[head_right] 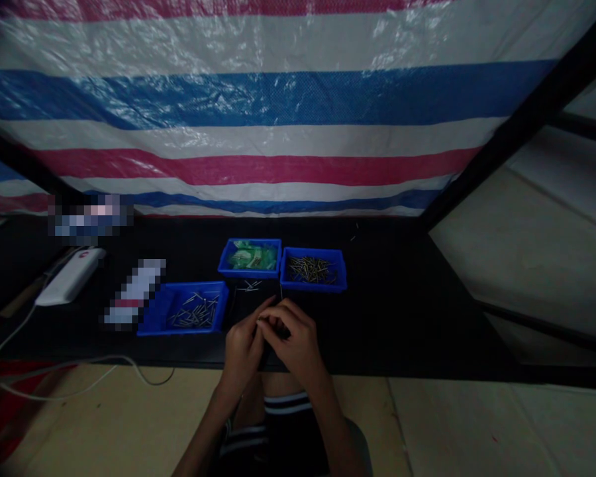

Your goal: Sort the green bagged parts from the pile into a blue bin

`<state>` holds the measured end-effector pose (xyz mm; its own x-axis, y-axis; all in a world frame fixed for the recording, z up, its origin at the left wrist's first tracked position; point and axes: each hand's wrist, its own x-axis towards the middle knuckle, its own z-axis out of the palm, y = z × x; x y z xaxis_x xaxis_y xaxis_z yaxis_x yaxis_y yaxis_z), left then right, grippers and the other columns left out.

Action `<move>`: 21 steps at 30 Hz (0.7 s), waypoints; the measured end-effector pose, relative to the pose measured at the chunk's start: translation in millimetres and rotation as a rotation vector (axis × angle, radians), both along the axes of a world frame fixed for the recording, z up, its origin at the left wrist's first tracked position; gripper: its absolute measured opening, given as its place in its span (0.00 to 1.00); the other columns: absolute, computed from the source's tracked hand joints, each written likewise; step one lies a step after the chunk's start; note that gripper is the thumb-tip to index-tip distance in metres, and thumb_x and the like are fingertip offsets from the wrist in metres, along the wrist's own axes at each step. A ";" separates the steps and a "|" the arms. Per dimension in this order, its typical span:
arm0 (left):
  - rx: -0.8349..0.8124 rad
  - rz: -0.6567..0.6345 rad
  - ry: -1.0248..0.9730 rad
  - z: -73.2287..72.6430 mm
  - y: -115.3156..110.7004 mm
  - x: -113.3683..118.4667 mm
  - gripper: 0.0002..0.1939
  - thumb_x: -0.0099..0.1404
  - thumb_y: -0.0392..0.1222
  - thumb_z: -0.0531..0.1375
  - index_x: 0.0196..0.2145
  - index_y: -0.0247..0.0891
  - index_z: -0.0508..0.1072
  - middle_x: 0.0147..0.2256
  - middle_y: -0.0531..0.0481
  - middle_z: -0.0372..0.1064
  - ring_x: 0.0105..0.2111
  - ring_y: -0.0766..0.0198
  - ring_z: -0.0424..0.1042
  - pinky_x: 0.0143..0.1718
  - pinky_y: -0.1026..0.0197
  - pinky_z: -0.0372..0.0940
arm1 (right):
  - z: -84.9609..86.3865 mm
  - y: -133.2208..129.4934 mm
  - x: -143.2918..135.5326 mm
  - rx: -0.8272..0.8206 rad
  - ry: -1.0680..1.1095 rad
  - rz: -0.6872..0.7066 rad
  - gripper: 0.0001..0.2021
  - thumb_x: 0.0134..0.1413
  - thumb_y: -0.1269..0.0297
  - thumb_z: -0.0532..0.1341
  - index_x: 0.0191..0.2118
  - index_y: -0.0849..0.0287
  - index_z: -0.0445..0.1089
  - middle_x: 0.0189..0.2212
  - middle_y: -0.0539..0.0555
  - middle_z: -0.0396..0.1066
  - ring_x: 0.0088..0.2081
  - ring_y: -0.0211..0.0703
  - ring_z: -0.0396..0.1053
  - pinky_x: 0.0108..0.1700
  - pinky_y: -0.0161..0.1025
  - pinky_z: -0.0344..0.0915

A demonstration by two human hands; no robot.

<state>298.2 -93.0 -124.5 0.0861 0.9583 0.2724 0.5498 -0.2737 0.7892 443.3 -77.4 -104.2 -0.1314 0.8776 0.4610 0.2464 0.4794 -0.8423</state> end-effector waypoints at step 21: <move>-0.010 -0.011 0.019 -0.3 -1.7 0.3 0.22 0.76 0.37 0.52 0.65 0.42 0.72 0.49 0.45 0.82 0.47 0.58 0.82 0.51 0.58 0.75 | -2.0 -2.6 2.4 -0.123 0.007 0.021 0.03 0.63 0.70 0.64 0.39 0.55 0.76 0.28 0.47 0.69 0.30 0.37 0.66 0.33 0.35 0.63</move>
